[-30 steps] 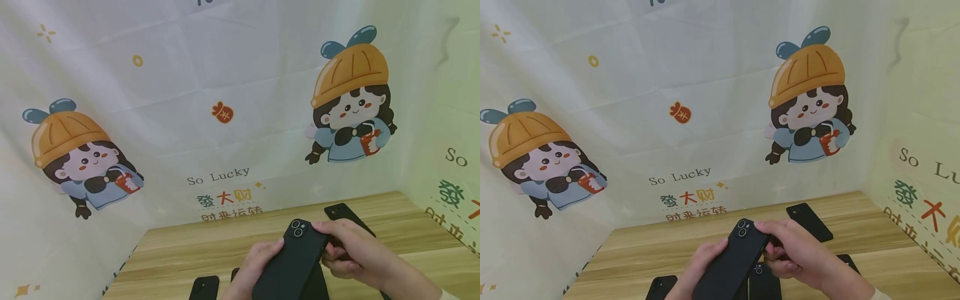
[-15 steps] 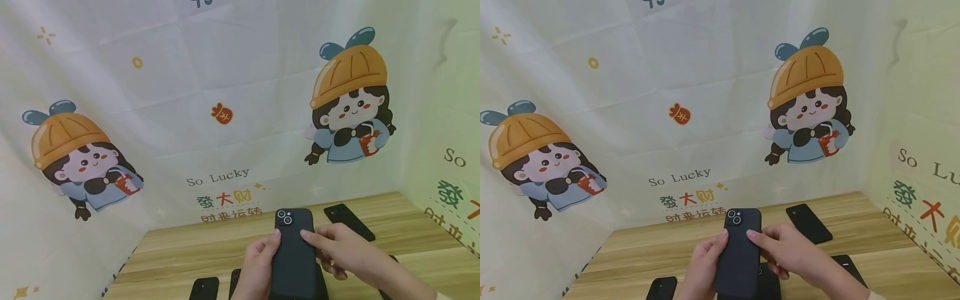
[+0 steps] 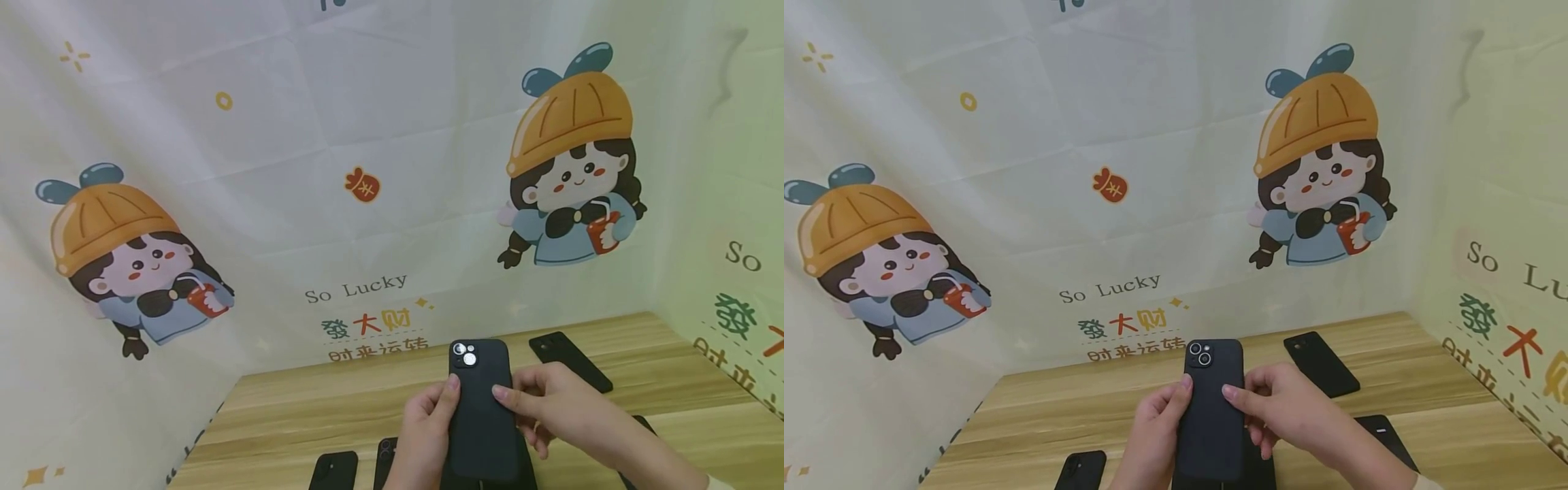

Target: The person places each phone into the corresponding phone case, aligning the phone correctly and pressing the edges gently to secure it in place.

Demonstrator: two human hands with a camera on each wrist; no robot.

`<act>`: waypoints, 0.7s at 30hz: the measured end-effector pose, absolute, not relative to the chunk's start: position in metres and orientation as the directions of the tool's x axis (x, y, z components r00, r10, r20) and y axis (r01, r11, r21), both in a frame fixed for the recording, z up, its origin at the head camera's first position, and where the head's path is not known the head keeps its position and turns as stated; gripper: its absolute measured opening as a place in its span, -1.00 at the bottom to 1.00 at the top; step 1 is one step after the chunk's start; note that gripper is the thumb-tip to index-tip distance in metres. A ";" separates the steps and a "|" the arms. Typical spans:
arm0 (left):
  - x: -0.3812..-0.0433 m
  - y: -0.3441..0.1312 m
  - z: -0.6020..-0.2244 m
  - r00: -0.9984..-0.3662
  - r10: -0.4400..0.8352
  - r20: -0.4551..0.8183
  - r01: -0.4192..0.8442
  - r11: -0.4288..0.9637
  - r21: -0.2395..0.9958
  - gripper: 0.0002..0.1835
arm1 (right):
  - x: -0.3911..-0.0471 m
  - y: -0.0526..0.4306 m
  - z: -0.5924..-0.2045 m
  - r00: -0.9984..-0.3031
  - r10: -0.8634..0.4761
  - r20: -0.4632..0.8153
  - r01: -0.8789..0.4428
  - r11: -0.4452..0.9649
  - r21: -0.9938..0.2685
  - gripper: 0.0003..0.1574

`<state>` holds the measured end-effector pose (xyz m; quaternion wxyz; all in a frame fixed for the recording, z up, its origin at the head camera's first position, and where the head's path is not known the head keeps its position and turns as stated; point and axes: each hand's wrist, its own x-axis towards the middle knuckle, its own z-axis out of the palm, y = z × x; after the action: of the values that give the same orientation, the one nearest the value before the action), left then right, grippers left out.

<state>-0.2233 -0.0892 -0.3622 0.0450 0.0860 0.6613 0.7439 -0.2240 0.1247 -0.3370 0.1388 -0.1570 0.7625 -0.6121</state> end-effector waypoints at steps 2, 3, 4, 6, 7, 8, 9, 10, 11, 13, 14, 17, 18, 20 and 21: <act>-0.223 -0.089 -0.363 -0.980 0.188 0.060 0.041 -0.107 0.993 -0.49 | -0.224 0.125 -0.337 -0.914 -0.404 -0.020 -0.074 0.216 -0.973 -0.55; -0.223 -0.089 -0.363 -0.980 0.194 0.049 0.030 -0.099 0.995 -0.49 | -0.224 0.126 -0.337 -0.914 -0.405 -0.020 -0.078 0.223 -0.972 -0.57; -0.223 -0.089 -0.363 -0.979 0.200 0.038 0.020 -0.089 0.996 -0.50 | -0.224 0.127 -0.337 -0.912 -0.409 -0.015 -0.086 0.228 -0.970 -0.58; -0.223 -0.088 -0.363 -0.978 0.210 0.016 0.002 -0.066 0.998 -0.50 | -0.226 0.130 -0.338 -0.906 -0.424 -0.002 -0.107 0.233 -0.967 -0.59; -0.223 -0.088 -0.363 -0.977 0.214 0.004 -0.007 -0.054 0.999 -0.51 | -0.226 0.131 -0.338 -0.902 -0.432 -0.001 -0.110 0.233 -0.966 -0.59; -0.222 -0.087 -0.364 -0.975 0.221 -0.009 -0.019 -0.043 0.999 -0.52 | -0.227 0.134 -0.338 -0.897 -0.442 0.005 -0.119 0.230 -0.966 -0.59; -0.222 -0.087 -0.364 -0.974 0.228 -0.021 -0.029 -0.030 0.999 -0.52 | -0.228 0.136 -0.339 -0.893 -0.449 0.007 -0.122 0.228 -0.966 -0.59; -0.221 -0.087 -0.365 -0.971 0.236 -0.031 -0.035 -0.014 0.999 -0.53 | -0.228 0.138 -0.340 -0.888 -0.459 0.006 -0.123 0.226 -0.966 -0.59; -0.221 -0.086 -0.366 -0.967 0.252 -0.038 -0.039 0.002 0.999 -0.53 | -0.229 0.141 -0.340 -0.885 -0.465 0.000 -0.120 0.228 -0.966 -0.59; -0.222 -0.087 -0.370 -0.956 0.286 -0.067 -0.054 0.052 0.997 -0.57 | -0.231 0.148 -0.344 -0.880 -0.474 -0.018 -0.110 0.241 -0.964 -0.59; -0.222 -0.088 -0.372 -0.948 0.309 -0.083 -0.060 0.082 0.995 -0.58 | -0.232 0.152 -0.347 -0.879 -0.476 -0.031 -0.102 0.251 -0.962 -0.59; -0.224 -0.093 -0.380 -0.929 0.343 -0.140 -0.083 0.174 0.981 -0.64 | -0.237 0.164 -0.358 -0.878 -0.471 -0.087 -0.070 0.305 -0.950 -0.57; -0.224 -0.096 -0.383 -0.926 0.344 -0.157 -0.092 0.199 0.976 -0.66 | -0.238 0.168 -0.362 -0.879 -0.465 -0.107 -0.057 0.326 -0.944 -0.56; -0.225 -0.100 -0.388 -0.924 0.336 -0.182 -0.108 0.227 0.968 -0.68 | -0.240 0.175 -0.370 -0.882 -0.442 -0.163 -0.014 0.369 -0.929 -0.53; -0.226 -0.103 -0.390 -0.926 0.324 -0.192 -0.119 0.232 0.965 -0.68 | -0.240 0.179 -0.375 -0.882 -0.434 -0.186 0.004 0.387 -0.922 -0.51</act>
<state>-0.2257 -0.1030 -0.3898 0.1797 0.0670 0.7641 0.6159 -0.2398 0.1786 -0.3746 0.2034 -0.1331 0.8077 -0.5372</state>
